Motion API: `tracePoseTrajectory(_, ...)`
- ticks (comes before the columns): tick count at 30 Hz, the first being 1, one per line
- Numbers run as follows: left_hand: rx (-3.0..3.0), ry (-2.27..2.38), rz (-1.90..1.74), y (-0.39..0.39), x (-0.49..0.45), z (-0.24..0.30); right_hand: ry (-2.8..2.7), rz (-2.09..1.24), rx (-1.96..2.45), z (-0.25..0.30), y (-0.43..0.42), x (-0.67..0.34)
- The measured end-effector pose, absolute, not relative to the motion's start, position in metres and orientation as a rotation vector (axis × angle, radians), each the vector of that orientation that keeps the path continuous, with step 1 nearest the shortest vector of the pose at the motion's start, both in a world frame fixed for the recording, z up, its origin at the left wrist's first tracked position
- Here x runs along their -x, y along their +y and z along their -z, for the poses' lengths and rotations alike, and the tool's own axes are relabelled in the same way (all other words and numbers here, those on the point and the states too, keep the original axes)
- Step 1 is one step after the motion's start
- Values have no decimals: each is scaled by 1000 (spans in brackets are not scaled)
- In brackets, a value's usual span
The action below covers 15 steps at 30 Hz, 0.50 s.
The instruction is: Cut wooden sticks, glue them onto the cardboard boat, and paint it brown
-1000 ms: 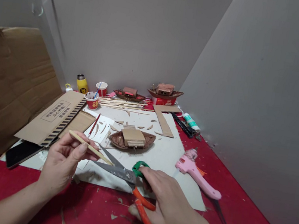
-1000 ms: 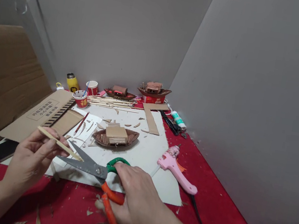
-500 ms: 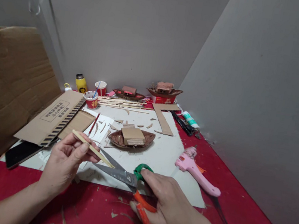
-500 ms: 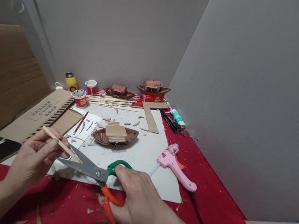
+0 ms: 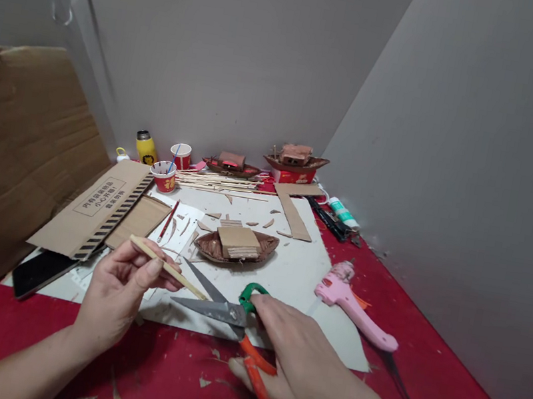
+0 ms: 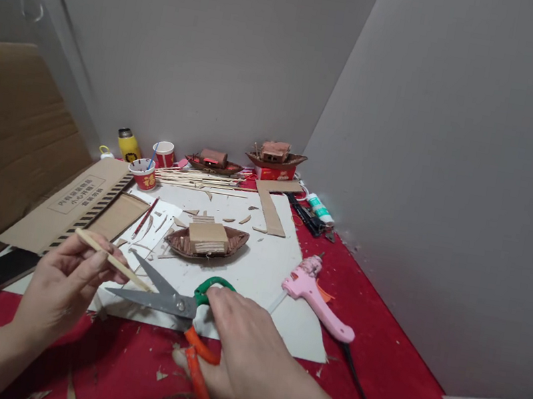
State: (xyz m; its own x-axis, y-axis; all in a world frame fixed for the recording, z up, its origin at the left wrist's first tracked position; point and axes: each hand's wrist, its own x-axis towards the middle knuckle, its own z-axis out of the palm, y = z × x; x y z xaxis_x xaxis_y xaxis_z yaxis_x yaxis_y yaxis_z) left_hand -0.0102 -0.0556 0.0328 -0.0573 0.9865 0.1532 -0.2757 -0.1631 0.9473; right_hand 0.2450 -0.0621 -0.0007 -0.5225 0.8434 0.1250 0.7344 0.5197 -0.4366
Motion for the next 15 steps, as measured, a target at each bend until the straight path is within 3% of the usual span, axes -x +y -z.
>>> tracePoseTrajectory(15, -1076, 976, -1410, -55, 4, -27, -2445, -546, 1322, 9, -69, -242)
